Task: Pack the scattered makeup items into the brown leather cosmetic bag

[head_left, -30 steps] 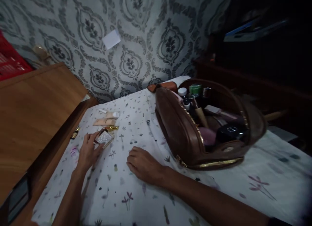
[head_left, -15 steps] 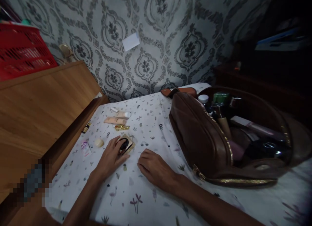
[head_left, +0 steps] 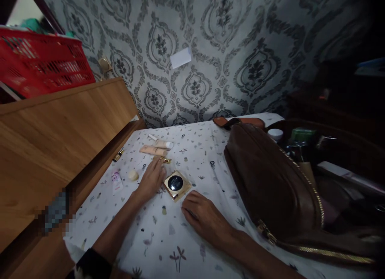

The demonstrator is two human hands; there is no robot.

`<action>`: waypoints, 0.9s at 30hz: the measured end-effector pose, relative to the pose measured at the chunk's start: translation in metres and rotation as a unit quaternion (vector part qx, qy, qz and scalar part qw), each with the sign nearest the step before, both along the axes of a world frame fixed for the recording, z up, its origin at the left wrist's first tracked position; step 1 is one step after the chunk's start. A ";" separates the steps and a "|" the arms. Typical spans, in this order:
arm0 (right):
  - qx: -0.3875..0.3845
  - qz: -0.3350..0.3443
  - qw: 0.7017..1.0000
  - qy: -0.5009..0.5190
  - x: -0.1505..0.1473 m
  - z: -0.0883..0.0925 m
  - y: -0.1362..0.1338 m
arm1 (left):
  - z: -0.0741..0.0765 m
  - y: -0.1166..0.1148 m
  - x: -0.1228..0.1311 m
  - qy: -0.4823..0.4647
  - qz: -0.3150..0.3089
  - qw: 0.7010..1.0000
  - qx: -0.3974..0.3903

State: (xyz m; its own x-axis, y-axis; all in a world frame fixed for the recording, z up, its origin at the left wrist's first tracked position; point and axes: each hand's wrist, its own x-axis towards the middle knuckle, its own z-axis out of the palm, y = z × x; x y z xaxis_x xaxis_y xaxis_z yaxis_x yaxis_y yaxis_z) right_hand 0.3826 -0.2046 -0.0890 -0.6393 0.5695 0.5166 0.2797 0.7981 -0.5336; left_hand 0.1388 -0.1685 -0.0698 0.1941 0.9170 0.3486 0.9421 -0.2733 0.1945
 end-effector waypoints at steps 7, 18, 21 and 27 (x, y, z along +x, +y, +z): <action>-0.007 0.002 1.000 0.001 0.001 -0.001 -0.001 | -0.015 0.023 -0.014 0.053 0.046 0.997 0.019; -0.004 0.004 0.998 -0.061 0.001 0.001 -0.001 | 0.013 0.042 -0.013 0.096 0.056 0.992 0.055; 0.015 0.005 0.995 -0.095 0.001 0.004 -0.001 | 0.020 0.067 -0.013 0.108 0.045 0.992 0.054; 0.082 0.009 0.985 -0.154 0.002 0.011 0.001 | 0.023 0.125 -0.012 0.145 0.033 0.989 0.006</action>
State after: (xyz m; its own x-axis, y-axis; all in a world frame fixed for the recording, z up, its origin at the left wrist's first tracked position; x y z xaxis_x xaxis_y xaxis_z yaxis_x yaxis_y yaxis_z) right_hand 0.3847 -0.2039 -0.0780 -0.7896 0.4815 0.3802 0.3931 0.8729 -0.2890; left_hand 0.1269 -0.0438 -0.0466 0.2279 0.9268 0.2984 0.9735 -0.2108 -0.0887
